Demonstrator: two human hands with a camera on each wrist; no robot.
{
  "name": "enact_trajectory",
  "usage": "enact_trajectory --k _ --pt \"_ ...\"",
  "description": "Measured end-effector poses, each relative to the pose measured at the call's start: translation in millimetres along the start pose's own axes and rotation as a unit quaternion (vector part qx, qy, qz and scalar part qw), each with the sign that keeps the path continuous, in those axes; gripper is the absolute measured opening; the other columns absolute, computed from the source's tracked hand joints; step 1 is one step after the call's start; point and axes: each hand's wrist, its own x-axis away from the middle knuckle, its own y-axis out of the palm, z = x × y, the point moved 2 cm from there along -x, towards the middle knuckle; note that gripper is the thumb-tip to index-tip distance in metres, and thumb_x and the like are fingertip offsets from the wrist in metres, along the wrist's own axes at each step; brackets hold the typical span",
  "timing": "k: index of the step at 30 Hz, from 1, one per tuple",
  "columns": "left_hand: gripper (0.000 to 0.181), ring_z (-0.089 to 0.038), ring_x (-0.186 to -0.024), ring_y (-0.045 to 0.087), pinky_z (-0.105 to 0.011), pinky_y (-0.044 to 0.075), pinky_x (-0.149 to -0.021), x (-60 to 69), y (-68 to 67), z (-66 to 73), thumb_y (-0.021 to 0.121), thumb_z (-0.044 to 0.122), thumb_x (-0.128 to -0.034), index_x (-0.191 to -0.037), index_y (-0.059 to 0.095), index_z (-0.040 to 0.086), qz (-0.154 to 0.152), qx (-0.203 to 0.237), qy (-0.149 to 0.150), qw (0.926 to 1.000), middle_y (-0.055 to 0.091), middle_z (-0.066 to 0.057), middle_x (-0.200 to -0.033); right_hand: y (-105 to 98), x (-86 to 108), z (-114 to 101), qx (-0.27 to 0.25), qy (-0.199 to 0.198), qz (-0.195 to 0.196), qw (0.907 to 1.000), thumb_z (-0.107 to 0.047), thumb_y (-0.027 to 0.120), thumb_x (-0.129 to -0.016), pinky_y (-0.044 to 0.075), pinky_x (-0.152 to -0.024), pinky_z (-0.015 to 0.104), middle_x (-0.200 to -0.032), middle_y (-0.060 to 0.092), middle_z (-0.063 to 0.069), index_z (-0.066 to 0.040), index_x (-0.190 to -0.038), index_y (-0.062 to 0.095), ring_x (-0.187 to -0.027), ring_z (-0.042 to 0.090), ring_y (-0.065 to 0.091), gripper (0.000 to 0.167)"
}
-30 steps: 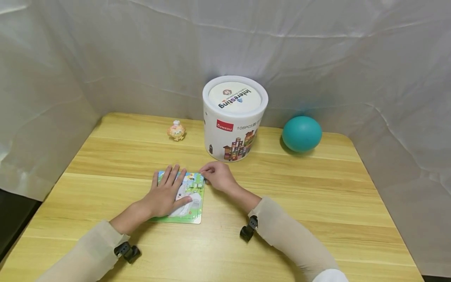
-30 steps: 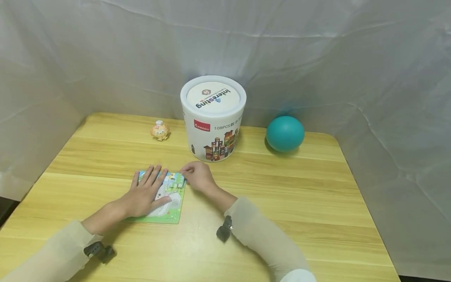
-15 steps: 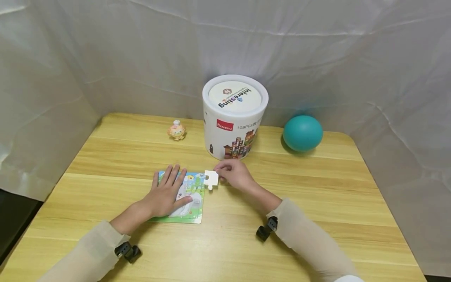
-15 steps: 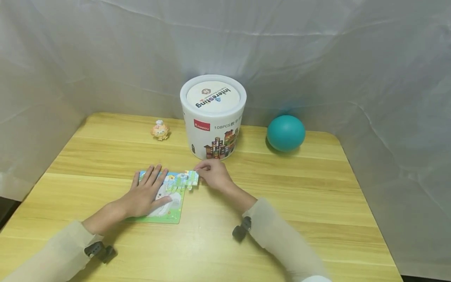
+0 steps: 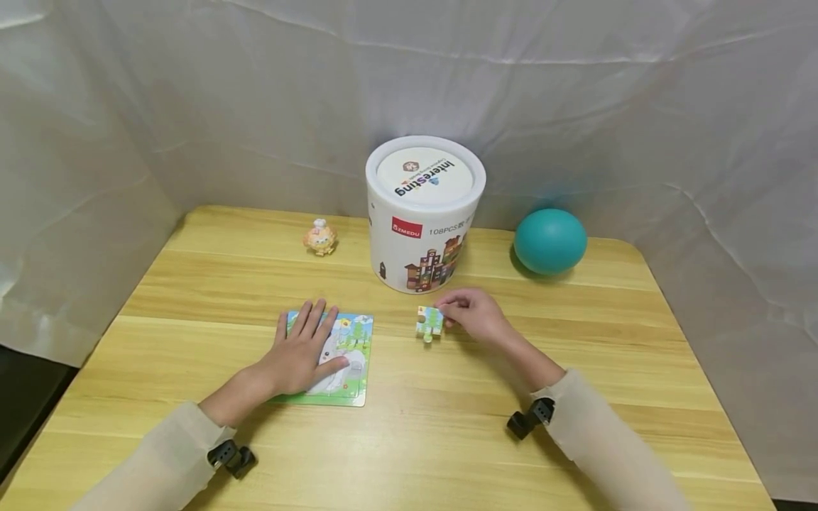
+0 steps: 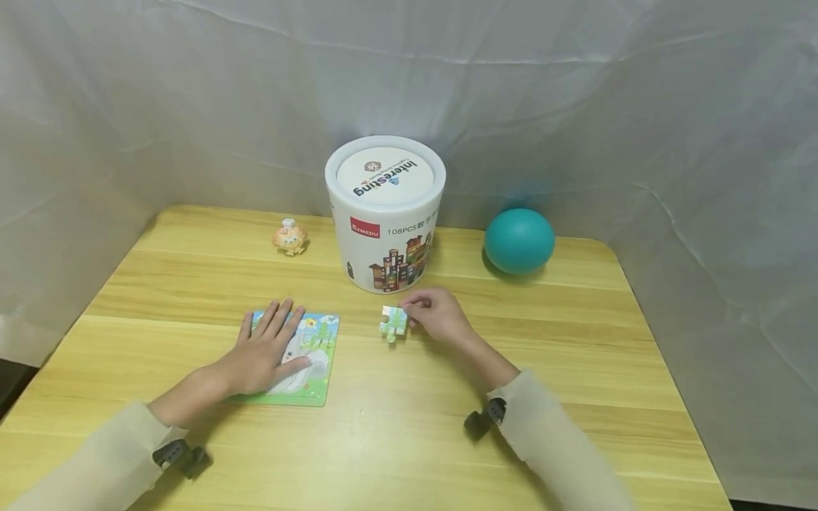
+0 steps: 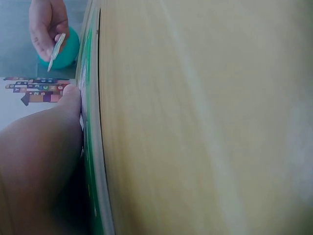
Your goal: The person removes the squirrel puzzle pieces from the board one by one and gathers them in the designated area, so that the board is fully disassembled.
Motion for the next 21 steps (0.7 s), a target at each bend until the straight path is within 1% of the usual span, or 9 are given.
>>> enact_trajectory --k 2,7,9,13,16,18,21 --pt "0.093 -0.047 -0.153 -0.006 -0.075 -0.006 -0.112 -0.1 -0.1 0.3 0.047 0.061 -0.102 -0.163 0.008 0.003 -0.002 -0.001 -0.001 1.0 -0.005 -0.025 -0.168 -9 1.8 6 0.005 0.002 -0.001 1.0 -0.007 0.066 -0.099 0.046 -0.058 0.023 -0.084 0.071 0.01 0.0 -0.107 0.074 -0.076 0.023 0.065 0.014" --pt "0.092 -0.051 -0.152 0.0 -0.077 -0.003 -0.111 1.9 -5.3 6.9 0.052 0.057 -0.1019 -0.162 0.013 -0.001 0.017 0.007 0.01 0.9998 0.002 -0.029 -0.167 -33 4.9 23 0.004 0.015 0.002 0.9999 -0.008 0.064 -0.101 0.052 -0.064 0.026 -0.086 0.071 0.01 0.003 -0.112 0.073 -0.078 0.022 0.065 0.018" --pt "0.091 -0.052 -0.152 0.0 -0.078 -0.002 -0.111 2.5 -7.7 9.0 0.052 0.055 -0.1022 -0.162 0.013 -0.001 0.014 0.007 0.008 0.9998 0.002 -0.03 -0.166 -45 7.1 28 0.01 0.016 0.006 0.9998 -0.009 0.064 -0.101 0.053 -0.065 0.027 -0.087 0.071 0.011 0.004 -0.113 0.072 -0.079 0.022 0.065 0.02" --pt "0.091 -0.05 -0.152 -0.001 -0.077 -0.001 -0.112 3.2 -10.3 10.7 0.051 0.055 -0.1029 -0.162 0.012 -0.001 0.002 -0.003 -0.001 1.0 0.0 -0.028 -0.167 -68 12.7 39 0.034 0.015 0.017 0.9992 -0.015 0.062 -0.103 0.051 -0.063 0.028 -0.088 0.072 0.012 0.004 -0.116 0.071 -0.081 0.023 0.064 0.025" --pt "0.091 -0.05 -0.152 -0.001 -0.077 -0.001 -0.112 3.0 -9.7 9.8 0.052 0.054 -0.1025 -0.162 0.012 -0.001 0.006 -0.002 0.001 1.0 0.001 -0.029 -0.167 -85 18.1 46 0.049 0.023 0.023 0.9983 -0.019 0.061 -0.104 0.049 -0.062 0.029 -0.089 0.072 0.011 0.003 -0.119 0.071 -0.082 0.023 0.064 0.028" --pt "0.091 -0.051 -0.152 -0.001 -0.077 -0.002 -0.111 2.6 -8.0 8.3 0.053 0.055 -0.102 -0.162 0.013 -0.001 0.011 0.0 0.003 0.9999 0.001 -0.029 -0.167 -96 22.1 51 0.056 0.03 0.026 0.9977 -0.02 0.06 -0.105 0.05 -0.064 0.03 -0.09 0.072 0.01 0.002 -0.12 0.07 -0.083 0.023 0.064 0.029" --pt "0.093 -0.05 -0.152 -0.002 -0.076 -0.004 -0.111 1.6 -3.8 4.3 0.052 0.057 -0.1017 -0.162 0.012 0.0 0.013 0.005 0.006 0.9999 0.0 -0.028 -0.167 -111 28.5 59 0.059 0.035 0.028 0.9973 -0.02 0.058 -0.106 0.051 -0.066 0.029 -0.093 0.071 0.009 0.004 -0.121 0.069 -0.084 0.021 0.063 0.03"
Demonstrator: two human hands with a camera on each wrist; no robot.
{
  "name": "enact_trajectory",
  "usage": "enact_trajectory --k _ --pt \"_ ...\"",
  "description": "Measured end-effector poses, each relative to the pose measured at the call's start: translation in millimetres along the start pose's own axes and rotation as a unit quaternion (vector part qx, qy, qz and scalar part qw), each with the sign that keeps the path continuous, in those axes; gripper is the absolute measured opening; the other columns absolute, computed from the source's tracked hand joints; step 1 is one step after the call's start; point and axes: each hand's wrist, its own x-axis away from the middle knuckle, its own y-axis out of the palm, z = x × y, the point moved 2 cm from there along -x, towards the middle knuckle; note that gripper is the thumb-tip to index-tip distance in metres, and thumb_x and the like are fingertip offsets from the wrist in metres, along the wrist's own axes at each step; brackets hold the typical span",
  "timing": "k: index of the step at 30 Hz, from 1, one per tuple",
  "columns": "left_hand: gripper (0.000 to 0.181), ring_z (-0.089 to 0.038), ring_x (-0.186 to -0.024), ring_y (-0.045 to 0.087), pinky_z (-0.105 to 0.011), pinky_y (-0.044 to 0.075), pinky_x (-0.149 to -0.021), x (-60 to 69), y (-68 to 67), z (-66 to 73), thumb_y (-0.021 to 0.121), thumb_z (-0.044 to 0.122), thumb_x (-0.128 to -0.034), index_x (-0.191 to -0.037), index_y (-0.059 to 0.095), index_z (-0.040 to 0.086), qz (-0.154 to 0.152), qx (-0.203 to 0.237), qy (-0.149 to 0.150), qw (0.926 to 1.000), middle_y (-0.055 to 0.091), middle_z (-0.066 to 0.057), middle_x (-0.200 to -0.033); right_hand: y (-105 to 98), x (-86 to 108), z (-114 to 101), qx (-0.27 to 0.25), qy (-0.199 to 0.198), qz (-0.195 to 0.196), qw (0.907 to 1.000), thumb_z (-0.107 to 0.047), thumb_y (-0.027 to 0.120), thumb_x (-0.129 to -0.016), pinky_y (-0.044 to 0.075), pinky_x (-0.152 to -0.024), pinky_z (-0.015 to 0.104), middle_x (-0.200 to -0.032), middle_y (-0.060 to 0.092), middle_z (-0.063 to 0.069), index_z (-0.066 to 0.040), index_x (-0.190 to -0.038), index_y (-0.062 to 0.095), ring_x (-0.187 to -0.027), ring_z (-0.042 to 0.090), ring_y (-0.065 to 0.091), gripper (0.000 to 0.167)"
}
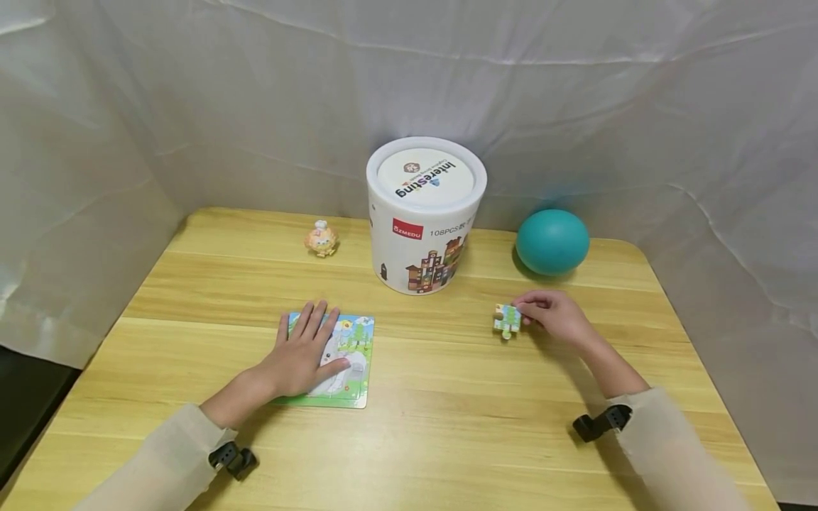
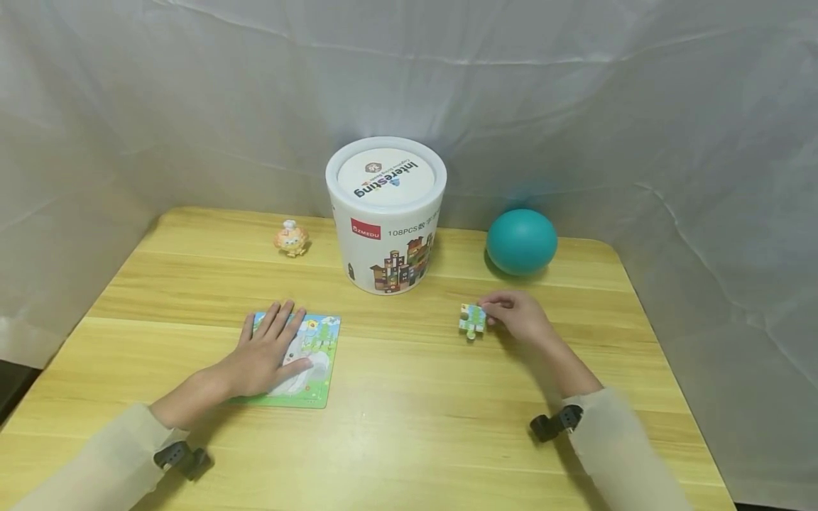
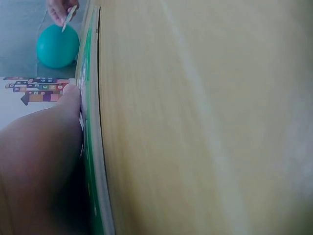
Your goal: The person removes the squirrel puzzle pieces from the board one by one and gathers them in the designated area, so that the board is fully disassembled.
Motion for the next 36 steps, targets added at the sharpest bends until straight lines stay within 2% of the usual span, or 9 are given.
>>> enact_trajectory --k 4,11,16,26,32,36 --pt "0.093 -0.048 -0.153 -0.006 -0.074 -0.007 -0.112 -0.4 3.4 -3.2 0.046 0.062 -0.102 -0.163 0.009 0.002 -0.007 0.0 -0.002 1.0 -0.004 -0.026 -0.168 -16 6.3 15 -0.004 0.007 -0.003 1.0 -0.018 0.056 -0.107 0.052 -0.067 0.027 -0.095 0.069 0.009 0.008 -0.123 0.067 -0.083 0.016 0.062 0.033" --pt "0.091 -0.051 -0.152 -0.001 -0.077 -0.003 -0.111 1.7 -3.2 2.9 0.053 0.055 -0.1018 -0.162 0.014 -0.002 0.01 0.013 0.006 0.9999 0.002 -0.03 -0.166 -36 11.1 42 0.009 0.03 -0.005 0.9995 -0.02 0.056 -0.107 0.051 -0.064 0.027 -0.089 0.067 0.007 0.01 -0.123 0.065 -0.079 0.014 0.059 0.034" --pt "0.091 -0.051 -0.152 -0.002 -0.077 -0.004 -0.111 2.8 -5.5 5.4 0.053 0.054 -0.102 -0.162 0.014 -0.002 0.003 0.015 0.004 0.9999 0.002 -0.03 -0.166 -45 12.6 54 0.034 0.038 0.002 0.9987 -0.019 0.055 -0.107 0.05 -0.063 0.026 -0.087 0.065 0.006 0.009 -0.121 0.065 -0.078 0.014 0.058 0.033" --pt "0.092 -0.05 -0.152 -0.005 -0.076 -0.007 -0.111 1.7 1.3 -0.1 0.048 0.059 -0.1024 -0.162 0.011 -0.001 -0.001 0.016 0.005 0.9999 -0.002 -0.029 -0.167 -48 14.2 59 0.078 0.023 0.017 0.9965 -0.025 0.059 -0.106 0.046 -0.063 0.027 -0.095 0.065 0.009 0.006 -0.115 0.07 -0.079 0.015 0.052 0.034" --pt "0.092 -0.052 -0.151 -0.001 -0.078 -0.005 -0.11 1.5 -2.2 1.9 0.053 0.056 -0.1016 -0.162 0.014 -0.002 0.009 0.023 0.009 0.9996 0.002 -0.031 -0.166 -47 13.9 58 0.091 0.021 0.018 0.9955 -0.026 0.059 -0.105 0.046 -0.065 0.027 -0.098 0.065 0.01 0.005 -0.116 0.07 -0.082 0.018 0.051 0.035" --pt "0.092 -0.052 -0.152 -0.001 -0.077 -0.004 -0.11 0.8 -5.5 3.7 0.053 0.056 -0.1018 -0.162 0.014 -0.002 0.001 0.018 0.004 0.9998 0.002 -0.03 -0.166 -47 14.0 57 0.1 0.02 0.022 0.9945 -0.027 0.058 -0.106 0.046 -0.068 0.026 -0.103 0.066 0.012 0.004 -0.117 0.07 -0.086 0.02 0.051 0.035"
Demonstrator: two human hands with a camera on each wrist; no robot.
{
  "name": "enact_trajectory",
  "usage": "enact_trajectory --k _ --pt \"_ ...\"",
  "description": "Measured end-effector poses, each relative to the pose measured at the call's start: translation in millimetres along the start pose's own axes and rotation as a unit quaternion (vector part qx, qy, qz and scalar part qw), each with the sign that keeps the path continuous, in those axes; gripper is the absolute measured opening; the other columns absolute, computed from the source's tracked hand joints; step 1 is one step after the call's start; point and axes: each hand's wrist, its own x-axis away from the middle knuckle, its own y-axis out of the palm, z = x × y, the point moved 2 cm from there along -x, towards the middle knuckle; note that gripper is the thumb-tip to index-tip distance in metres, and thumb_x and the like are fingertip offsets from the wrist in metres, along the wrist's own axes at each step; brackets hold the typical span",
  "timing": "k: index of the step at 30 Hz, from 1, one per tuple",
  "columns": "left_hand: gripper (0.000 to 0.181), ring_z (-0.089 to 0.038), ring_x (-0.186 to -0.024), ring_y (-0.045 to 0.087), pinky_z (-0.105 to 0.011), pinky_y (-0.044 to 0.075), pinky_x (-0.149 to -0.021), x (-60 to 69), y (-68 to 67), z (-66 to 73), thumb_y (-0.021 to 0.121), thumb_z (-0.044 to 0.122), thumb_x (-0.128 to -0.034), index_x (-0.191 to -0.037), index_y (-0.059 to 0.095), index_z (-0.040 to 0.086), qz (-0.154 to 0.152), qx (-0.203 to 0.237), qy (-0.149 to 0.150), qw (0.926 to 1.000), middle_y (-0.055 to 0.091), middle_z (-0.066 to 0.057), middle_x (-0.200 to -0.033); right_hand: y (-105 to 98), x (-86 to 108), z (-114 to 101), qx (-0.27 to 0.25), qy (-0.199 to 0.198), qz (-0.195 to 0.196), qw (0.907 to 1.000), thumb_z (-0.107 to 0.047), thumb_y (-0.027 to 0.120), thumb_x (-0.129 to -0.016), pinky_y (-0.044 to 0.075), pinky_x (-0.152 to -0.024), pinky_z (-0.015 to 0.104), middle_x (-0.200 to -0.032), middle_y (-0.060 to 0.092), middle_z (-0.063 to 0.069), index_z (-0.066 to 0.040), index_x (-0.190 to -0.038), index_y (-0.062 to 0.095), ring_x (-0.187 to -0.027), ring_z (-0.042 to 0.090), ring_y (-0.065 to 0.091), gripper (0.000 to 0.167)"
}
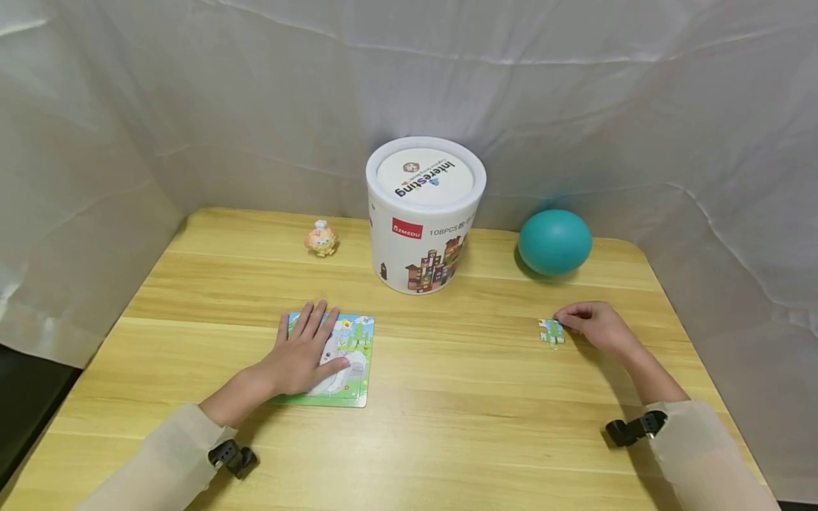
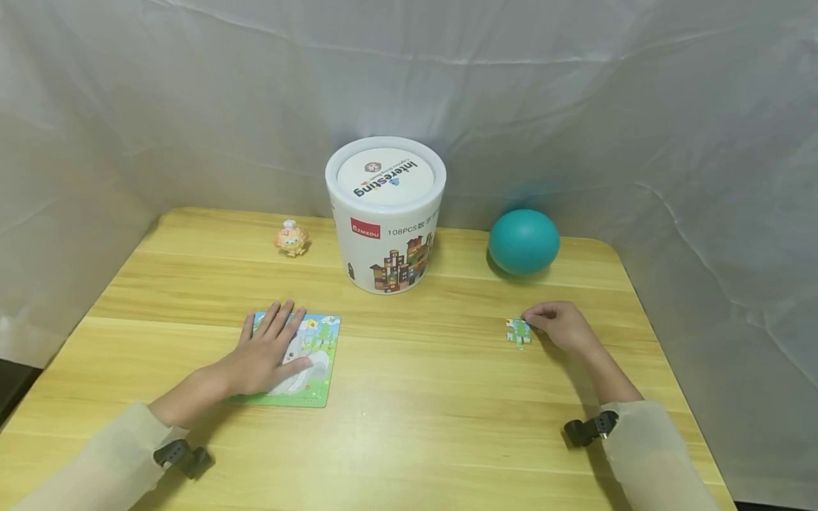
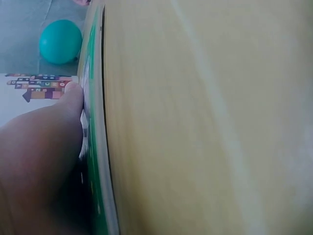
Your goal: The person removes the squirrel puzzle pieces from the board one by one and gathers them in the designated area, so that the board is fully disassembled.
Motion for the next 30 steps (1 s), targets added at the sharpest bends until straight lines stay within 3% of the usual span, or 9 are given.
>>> enact_trajectory --k 5,11,17,24,30 --pt "0.09 -0.049 -0.152 -0.005 -0.075 -0.006 -0.112 0.7 -3.9 -0.2 0.053 0.054 -0.1026 -0.162 0.012 0.0 -0.022 0.006 -0.014 0.9996 -0.001 -0.028 -0.167 2 1.3 -11 0.015 -0.021 0.014 0.9996 -0.031 0.059 -0.105 0.047 -0.07 0.026 -0.113 0.069 0.016 0.001 -0.119 0.071 -0.091 0.021 0.054 0.037" --pt "0.09 -0.048 -0.153 -0.004 -0.074 -0.006 -0.113 -0.2 -6.4 -4.2 0.054 0.054 -0.1023 -0.162 0.013 0.0 -0.022 0.021 -0.021 0.9993 0.001 -0.027 -0.167 17 1.8 -42 0.002 -0.068 0.01 0.9977 -0.025 0.062 -0.104 0.05 -0.067 0.027 -0.106 0.072 0.015 0.0 -0.116 0.072 -0.087 0.022 0.061 0.03" --pt "0.092 -0.046 -0.154 -0.006 -0.072 -0.007 -0.114 4.0 -11.3 -9.1 0.052 0.055 -0.1026 -0.163 0.01 0.0 -0.031 0.019 -0.027 0.999 -0.001 -0.025 -0.168 45 -3.9 -76 -0.032 -0.091 -0.021 0.9951 -0.019 0.064 -0.103 0.05 -0.058 0.03 -0.096 0.072 0.015 0.0 -0.113 0.072 -0.072 0.026 0.06 0.024" --pt "0.091 -0.049 -0.152 -0.003 -0.074 -0.006 -0.113 14.5 -21.8 -15.9 0.053 0.054 -0.1024 -0.162 0.013 -0.002 -0.02 0.027 -0.037 0.9988 0.002 -0.029 -0.167 81 -10.0 -116 -0.045 -0.123 -0.058 0.9897 -0.016 0.068 -0.099 0.053 -0.068 0.03 -0.096 0.073 0.011 -0.004 -0.111 0.074 -0.081 0.025 0.065 0.018" --pt "0.092 -0.046 -0.153 -0.007 -0.073 -0.009 -0.113 20.2 -22.9 -20.9 0.054 0.054 -0.1023 -0.163 0.01 0.001 -0.026 0.038 -0.045 0.9979 -0.004 -0.027 -0.167 116 -12.8 -150 -0.081 -0.151 -0.085 0.9814 -0.014 0.069 -0.098 0.056 -0.065 0.037 -0.093 0.071 0.012 -0.003 -0.112 0.073 -0.076 0.028 0.066 0.018"
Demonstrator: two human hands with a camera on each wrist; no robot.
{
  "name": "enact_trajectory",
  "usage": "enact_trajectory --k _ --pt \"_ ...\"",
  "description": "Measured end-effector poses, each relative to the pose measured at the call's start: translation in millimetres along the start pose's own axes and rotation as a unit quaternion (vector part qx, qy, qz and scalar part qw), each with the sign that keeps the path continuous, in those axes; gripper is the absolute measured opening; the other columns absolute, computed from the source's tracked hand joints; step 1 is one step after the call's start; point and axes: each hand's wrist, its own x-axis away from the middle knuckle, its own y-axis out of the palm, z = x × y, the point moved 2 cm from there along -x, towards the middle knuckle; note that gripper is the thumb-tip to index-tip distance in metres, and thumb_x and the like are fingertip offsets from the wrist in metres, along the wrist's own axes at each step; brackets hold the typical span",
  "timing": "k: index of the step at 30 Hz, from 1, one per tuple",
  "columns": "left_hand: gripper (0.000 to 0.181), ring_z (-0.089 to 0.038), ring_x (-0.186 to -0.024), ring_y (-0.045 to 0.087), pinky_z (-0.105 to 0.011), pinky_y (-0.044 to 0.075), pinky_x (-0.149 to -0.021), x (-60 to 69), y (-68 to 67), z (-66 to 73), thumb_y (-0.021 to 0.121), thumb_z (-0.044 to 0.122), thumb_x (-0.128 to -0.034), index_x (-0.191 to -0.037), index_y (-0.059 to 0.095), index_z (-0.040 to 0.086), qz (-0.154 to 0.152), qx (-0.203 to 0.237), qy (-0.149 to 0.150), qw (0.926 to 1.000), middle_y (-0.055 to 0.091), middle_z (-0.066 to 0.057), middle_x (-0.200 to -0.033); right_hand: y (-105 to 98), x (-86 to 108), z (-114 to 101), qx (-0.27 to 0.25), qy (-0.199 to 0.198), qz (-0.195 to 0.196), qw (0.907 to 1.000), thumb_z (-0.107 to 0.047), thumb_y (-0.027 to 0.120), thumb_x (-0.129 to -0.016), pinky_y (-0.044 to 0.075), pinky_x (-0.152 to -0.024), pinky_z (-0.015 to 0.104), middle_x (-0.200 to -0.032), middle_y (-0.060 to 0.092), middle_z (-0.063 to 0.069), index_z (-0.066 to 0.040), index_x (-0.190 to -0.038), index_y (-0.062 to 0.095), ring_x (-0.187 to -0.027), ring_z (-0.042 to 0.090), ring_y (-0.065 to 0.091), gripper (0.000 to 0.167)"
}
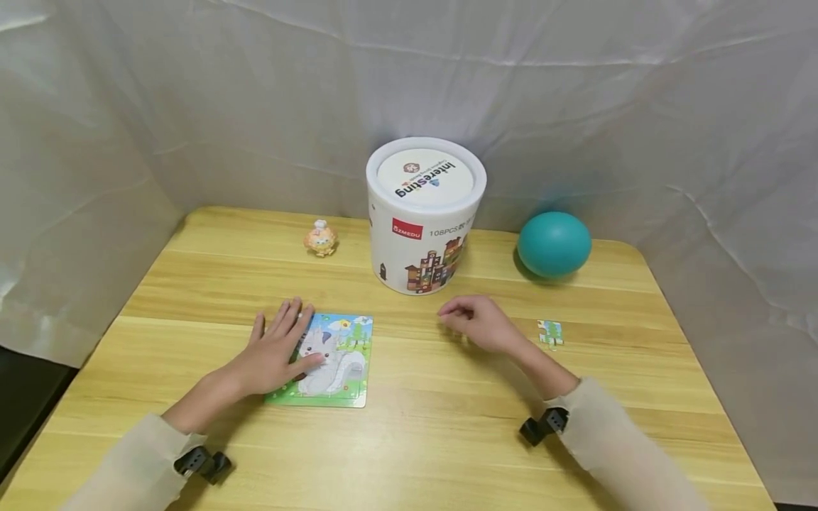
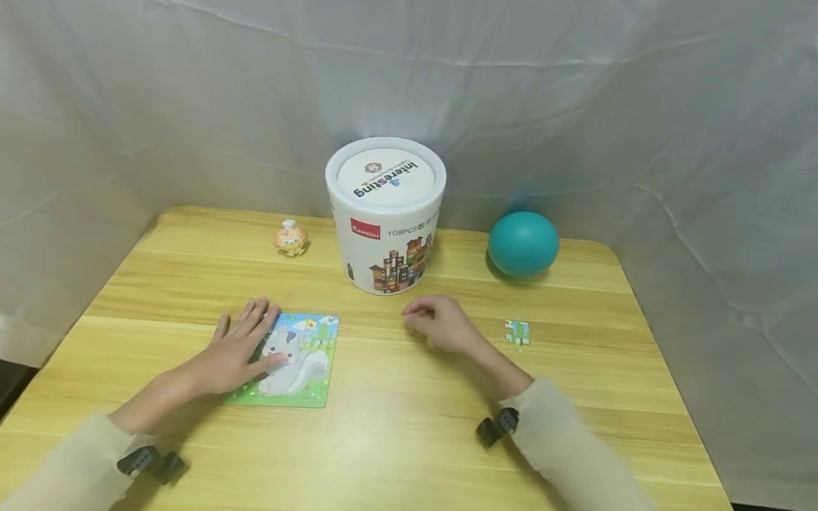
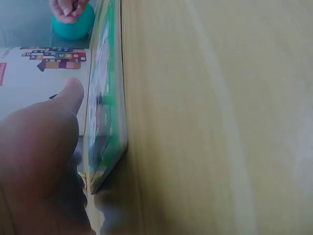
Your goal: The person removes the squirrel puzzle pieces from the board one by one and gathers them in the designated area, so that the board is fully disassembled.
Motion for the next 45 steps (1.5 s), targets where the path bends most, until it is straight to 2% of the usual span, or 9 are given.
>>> enact_trajectory --k 5,9,16,22,30,35,40,45 --pt "0.092 -0.046 -0.153 -0.007 -0.074 -0.01 -0.112 0.7 2.1 -2.5 0.053 0.054 -0.1024 -0.163 0.009 0.002 -0.003 0.006 0.002 1.0 -0.005 -0.027 -0.167 31 -13.8 -19 -0.023 -0.038 -0.016 0.9989 -0.012 0.069 -0.098 0.056 -0.062 0.033 -0.089 0.071 0.013 -0.001 -0.112 0.073 -0.074 0.029 0.066 0.019" --pt "0.093 -0.046 -0.153 -0.008 -0.074 -0.011 -0.111 0.5 4.0 -3.0 0.053 0.055 -0.102 -0.163 0.008 0.002 -0.008 0.004 0.004 1.0 -0.006 -0.028 -0.167 53 -22.0 -34 -0.032 -0.058 -0.033 0.9973 -0.011 0.068 -0.098 0.053 -0.062 0.027 -0.087 0.071 0.011 0.0 -0.112 0.073 -0.072 0.025 0.065 0.018" --pt "0.093 -0.047 -0.153 -0.008 -0.075 -0.012 -0.111 -1.4 3.6 -2.5 0.054 0.054 -0.1018 -0.163 0.008 0.003 -0.009 -0.003 0.006 0.9999 -0.006 -0.028 -0.167 85 -36.6 -52 -0.011 -0.069 -0.049 0.9964 -0.008 0.072 -0.095 0.049 -0.064 0.023 -0.087 0.067 0.001 -0.003 -0.11 0.074 -0.07 0.011 0.057 0.016" --pt "0.093 -0.049 -0.152 -0.008 -0.076 -0.012 -0.109 -2.7 5.9 -2.1 0.056 0.053 -0.1012 -0.163 0.009 0.001 0.002 0.001 0.015 0.9999 -0.006 -0.029 -0.166 107 -47.5 -61 0.015 -0.075 -0.049 0.9959 -0.009 0.074 -0.094 0.05 -0.068 0.023 -0.087 0.068 -0.002 -0.006 -0.107 0.076 -0.073 0.009 0.059 0.014" --pt "0.095 -0.047 -0.152 -0.013 -0.075 -0.017 -0.108 -3.7 14.7 -9.6 0.053 0.056 -0.1018 -0.164 0.003 0.004 0.004 0.005 0.029 0.9996 -0.01 -0.028 -0.167 126 -56.6 -66 0.059 -0.046 -0.014 0.9971 -0.013 0.076 -0.092 0.049 -0.069 0.022 -0.081 0.067 -0.006 -0.009 -0.104 0.079 -0.072 0.006 0.058 0.012" --pt "0.095 -0.045 -0.153 -0.014 -0.074 -0.017 -0.109 -5.1 17.5 -13.2 0.052 0.057 -0.1019 -0.164 0.003 0.005 -0.004 -0.006 0.017 0.9998 -0.012 -0.025 -0.167 130 -56.6 -73 0.095 -0.017 -0.009 0.9953 -0.017 0.077 -0.092 0.045 -0.063 0.021 -0.076 0.062 -0.009 -0.012 -0.103 0.078 -0.068 0.005 0.055 0.012" --pt "0.095 -0.043 -0.153 -0.015 -0.073 -0.017 -0.11 -6.3 18.2 -15.3 0.053 0.056 -0.102 -0.164 0.001 0.006 -0.014 -0.01 0.008 0.9998 -0.014 -0.024 -0.167 135 -58.2 -78 0.136 -0.007 0.005 0.9906 -0.02 0.079 -0.09 0.043 -0.059 0.021 -0.075 0.06 -0.01 -0.014 -0.1 0.076 -0.065 0.005 0.054 0.012" --pt "0.095 -0.047 -0.152 -0.012 -0.075 -0.016 -0.108 -4.2 16.8 -12.1 0.055 0.054 -0.1015 -0.164 0.005 0.003 0.006 0.004 0.023 0.9997 -0.009 -0.028 -0.167 139 -60.8 -83 0.172 0.013 0.013 0.985 -0.023 0.08 -0.09 0.04 -0.055 0.022 -0.073 0.058 -0.01 -0.015 -0.098 0.074 -0.063 0.005 0.053 0.013"
